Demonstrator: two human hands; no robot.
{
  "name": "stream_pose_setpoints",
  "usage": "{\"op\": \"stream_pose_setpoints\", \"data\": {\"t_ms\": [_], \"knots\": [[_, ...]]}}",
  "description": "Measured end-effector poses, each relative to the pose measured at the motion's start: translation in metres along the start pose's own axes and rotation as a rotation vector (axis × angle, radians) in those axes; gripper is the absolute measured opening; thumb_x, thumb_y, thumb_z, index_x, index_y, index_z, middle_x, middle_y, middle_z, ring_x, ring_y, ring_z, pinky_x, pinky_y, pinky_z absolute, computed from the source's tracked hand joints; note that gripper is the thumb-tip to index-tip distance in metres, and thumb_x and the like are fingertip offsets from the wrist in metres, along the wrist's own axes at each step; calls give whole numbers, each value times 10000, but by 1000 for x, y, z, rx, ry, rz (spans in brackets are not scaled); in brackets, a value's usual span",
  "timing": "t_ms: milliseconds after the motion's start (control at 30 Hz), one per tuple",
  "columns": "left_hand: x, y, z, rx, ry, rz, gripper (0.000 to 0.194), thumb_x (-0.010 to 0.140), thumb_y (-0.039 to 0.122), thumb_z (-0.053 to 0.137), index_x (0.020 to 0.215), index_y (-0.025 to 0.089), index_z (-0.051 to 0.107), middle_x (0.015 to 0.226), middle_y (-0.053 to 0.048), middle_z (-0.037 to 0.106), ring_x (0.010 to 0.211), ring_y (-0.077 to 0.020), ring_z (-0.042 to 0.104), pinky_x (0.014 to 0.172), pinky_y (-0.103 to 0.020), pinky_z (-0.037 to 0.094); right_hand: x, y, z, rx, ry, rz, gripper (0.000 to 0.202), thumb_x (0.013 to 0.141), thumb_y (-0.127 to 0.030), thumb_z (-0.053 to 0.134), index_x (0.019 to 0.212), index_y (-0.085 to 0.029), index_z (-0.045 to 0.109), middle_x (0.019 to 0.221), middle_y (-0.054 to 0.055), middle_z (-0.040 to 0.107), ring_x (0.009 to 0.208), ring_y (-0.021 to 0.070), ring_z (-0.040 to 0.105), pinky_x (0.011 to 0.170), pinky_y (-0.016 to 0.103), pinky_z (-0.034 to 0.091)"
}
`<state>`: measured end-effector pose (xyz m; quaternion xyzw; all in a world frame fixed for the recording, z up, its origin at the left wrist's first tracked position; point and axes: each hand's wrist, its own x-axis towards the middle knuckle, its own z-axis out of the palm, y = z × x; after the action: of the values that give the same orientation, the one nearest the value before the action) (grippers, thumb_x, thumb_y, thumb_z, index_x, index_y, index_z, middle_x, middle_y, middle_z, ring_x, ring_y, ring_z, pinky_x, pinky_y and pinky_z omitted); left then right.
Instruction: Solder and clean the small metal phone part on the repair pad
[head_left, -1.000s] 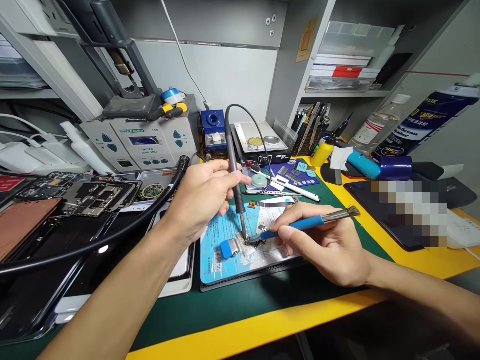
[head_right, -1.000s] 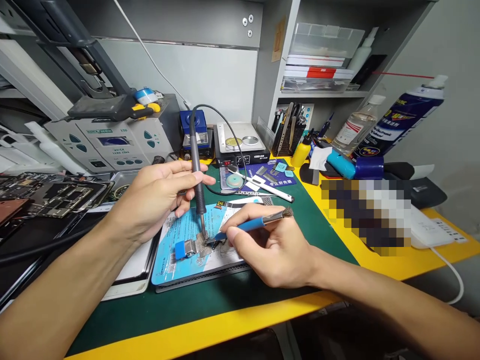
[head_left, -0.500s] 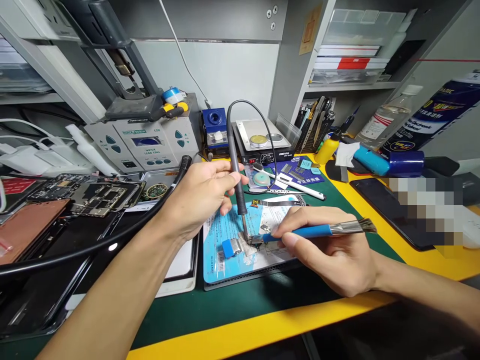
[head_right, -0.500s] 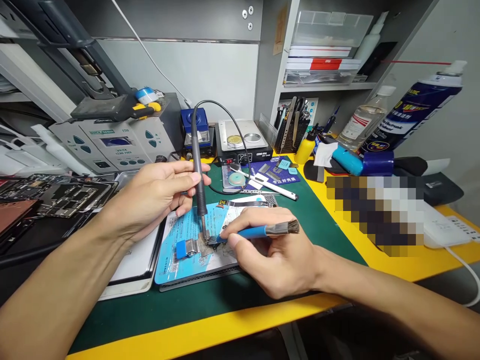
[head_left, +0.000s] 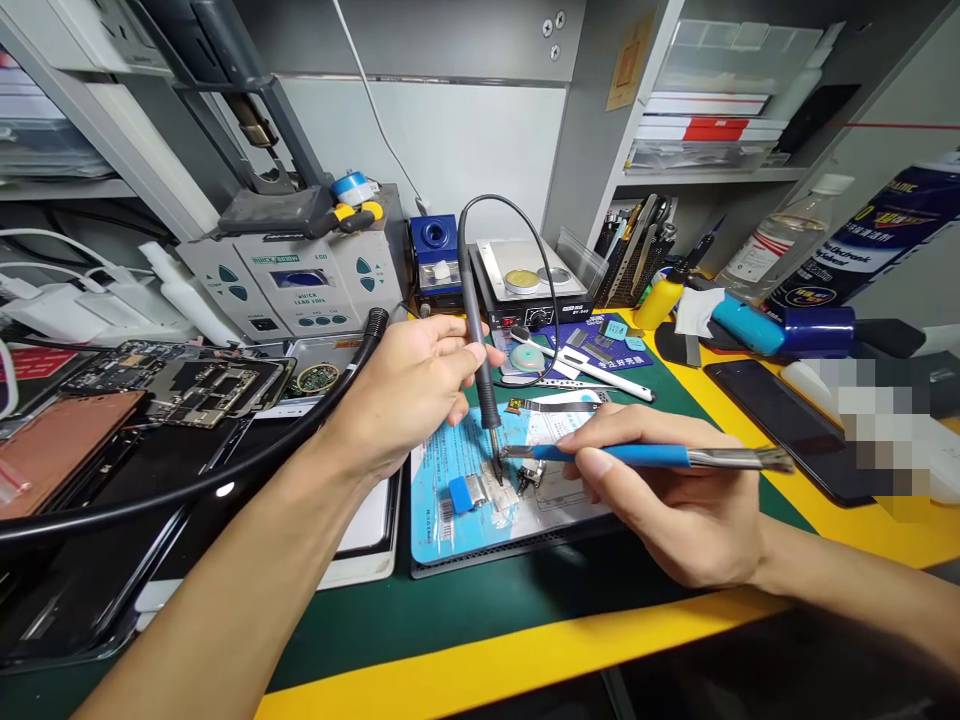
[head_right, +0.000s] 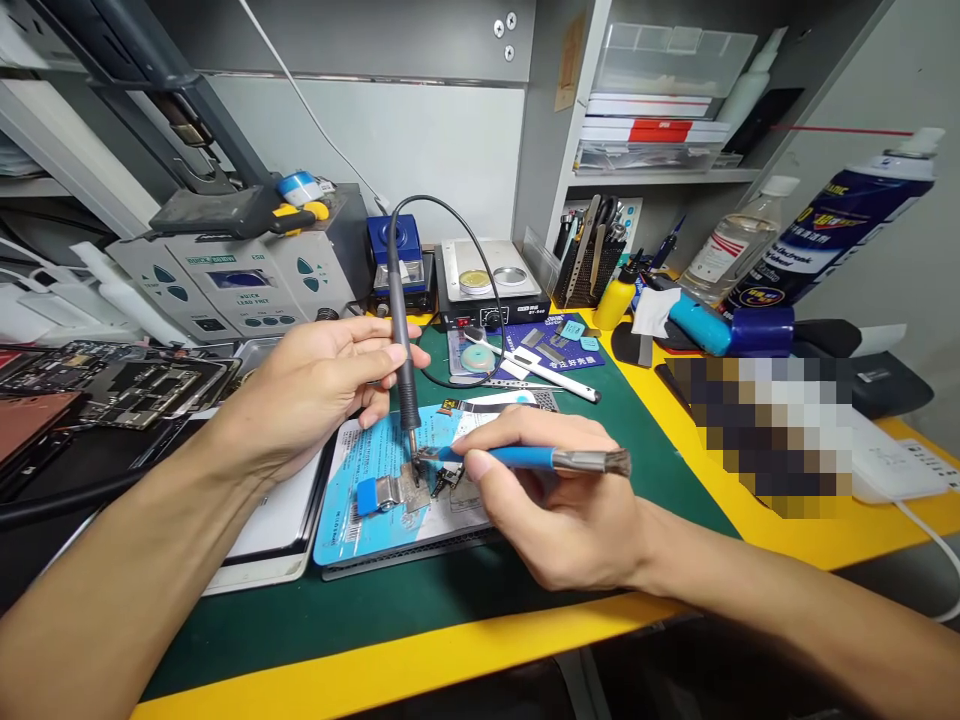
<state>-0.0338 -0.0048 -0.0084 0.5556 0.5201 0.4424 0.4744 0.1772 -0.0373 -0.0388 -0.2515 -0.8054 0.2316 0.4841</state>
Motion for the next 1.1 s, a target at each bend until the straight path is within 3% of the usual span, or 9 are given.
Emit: {"op": "stream_pose_setpoints", "data": {"t_ms": [233, 467, 600, 767, 1100], "knots": [[0, -2, 2, 28, 61, -56, 73, 876, 172, 627, 901, 104, 619, 1008, -105, 709, 369, -43, 517, 387, -210, 393, -6, -6, 1, -203, -48, -189, 189, 811, -46, 628, 931, -185, 673, 738, 33, 763, 623, 151, 724, 581, 227, 589], [0, -3, 2, 42, 104, -63, 97, 867, 192, 648, 897, 109, 607, 927, -76, 706, 362, -57, 529, 392, -212, 398, -6, -8, 1, -286, -80, -216, 209, 827, -58, 617, 986, -183, 668, 758, 27, 765, 616, 135, 723, 580, 213, 582], [0, -3, 4, 48, 112, -63, 102, 874, 201, 649, 914, 116, 607, 789, -22, 671, 374, -72, 548, 408, -206, 410, -8, -10, 4, -248, -146, -245, 214, 828, -51, 585, 985, -174, 664, 655, 15, 697, 518, 126, 638, 503, 243, 514], [-2, -3, 5, 60, 109, -58, 127, 862, 220, 686, 912, 130, 611, 699, 26, 619, 364, -78, 552, 393, -200, 399, -8, -11, 3, -279, -145, -268, 265, 817, -21, 609, 1034, -166, 655, 715, 45, 721, 593, 145, 688, 548, 243, 541], [1, -6, 7, 82, 137, -33, 133, 876, 217, 661, 940, 164, 557, 775, -3, 670, 347, -101, 571, 373, -224, 405, -11, -12, 7, -283, -133, -262, 272, 816, -12, 608, 1037, -163, 656, 700, 46, 704, 586, 147, 677, 547, 252, 534]]}}
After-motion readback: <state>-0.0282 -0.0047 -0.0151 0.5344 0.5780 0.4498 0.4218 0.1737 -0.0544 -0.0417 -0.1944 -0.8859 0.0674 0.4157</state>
